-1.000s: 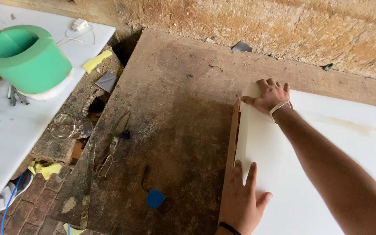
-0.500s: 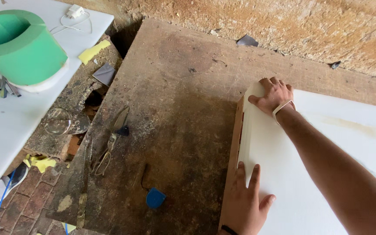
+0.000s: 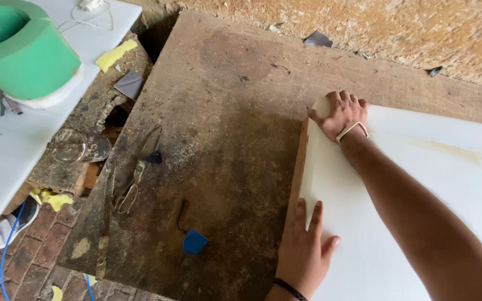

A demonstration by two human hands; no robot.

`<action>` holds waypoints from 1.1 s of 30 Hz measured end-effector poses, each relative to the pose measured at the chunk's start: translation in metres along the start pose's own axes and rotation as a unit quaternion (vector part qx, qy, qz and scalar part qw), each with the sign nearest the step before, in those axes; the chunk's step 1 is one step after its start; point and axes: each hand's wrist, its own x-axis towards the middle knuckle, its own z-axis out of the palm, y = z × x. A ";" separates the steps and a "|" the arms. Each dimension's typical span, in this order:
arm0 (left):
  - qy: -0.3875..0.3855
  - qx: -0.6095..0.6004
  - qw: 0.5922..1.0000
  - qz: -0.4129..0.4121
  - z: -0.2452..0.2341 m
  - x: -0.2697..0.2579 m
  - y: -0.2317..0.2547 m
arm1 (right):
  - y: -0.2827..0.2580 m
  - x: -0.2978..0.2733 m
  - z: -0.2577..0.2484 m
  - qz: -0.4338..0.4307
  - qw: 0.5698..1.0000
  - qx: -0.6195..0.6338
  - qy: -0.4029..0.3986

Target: The person uses a spray gun to apply a coating onto a yellow foam block and a white foam sheet. After spraying, the person places the white foam sheet onto a wooden frame and presses it down to adhere it.

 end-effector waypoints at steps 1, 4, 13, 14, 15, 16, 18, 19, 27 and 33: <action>0.021 0.002 1.000 0.007 0.001 0.000 0.000 | 0.003 0.001 -0.003 -0.006 1.000 0.012 0.014; 0.069 0.013 0.997 0.045 -0.001 0.000 -0.004 | 0.005 -0.008 -0.011 0.009 0.986 0.152 -0.069; 0.085 0.015 0.995 0.051 0.004 -0.003 -0.002 | 0.021 -0.135 0.018 -0.119 0.991 0.066 -0.016; 0.094 0.020 0.994 0.060 0.005 -0.004 -0.003 | 0.019 -0.137 0.020 -0.116 0.991 0.069 -0.011; 0.102 0.025 0.992 0.069 0.006 -0.006 -0.004 | 0.016 -0.137 0.021 -0.112 0.991 0.072 -0.006; 0.109 0.028 0.990 0.079 0.007 -0.006 -0.005 | 0.014 -0.136 0.021 -0.108 0.991 0.075 -0.001; 0.112 0.034 0.990 0.082 0.013 -0.006 -0.008 | 0.010 -0.135 0.025 -0.102 0.994 0.045 0.016; 0.114 0.037 0.989 0.082 0.016 -0.005 -0.009 | 0.009 -0.134 0.028 -0.101 0.994 0.030 0.025; 0.133 0.050 0.986 0.092 0.030 0.005 -0.026 | 0.004 -0.120 0.031 -0.099 0.993 -0.064 0.005; 0.157 0.168 0.961 0.154 0.013 0.006 -0.021 | 0.006 -0.186 0.033 -0.099 0.990 0.050 -0.081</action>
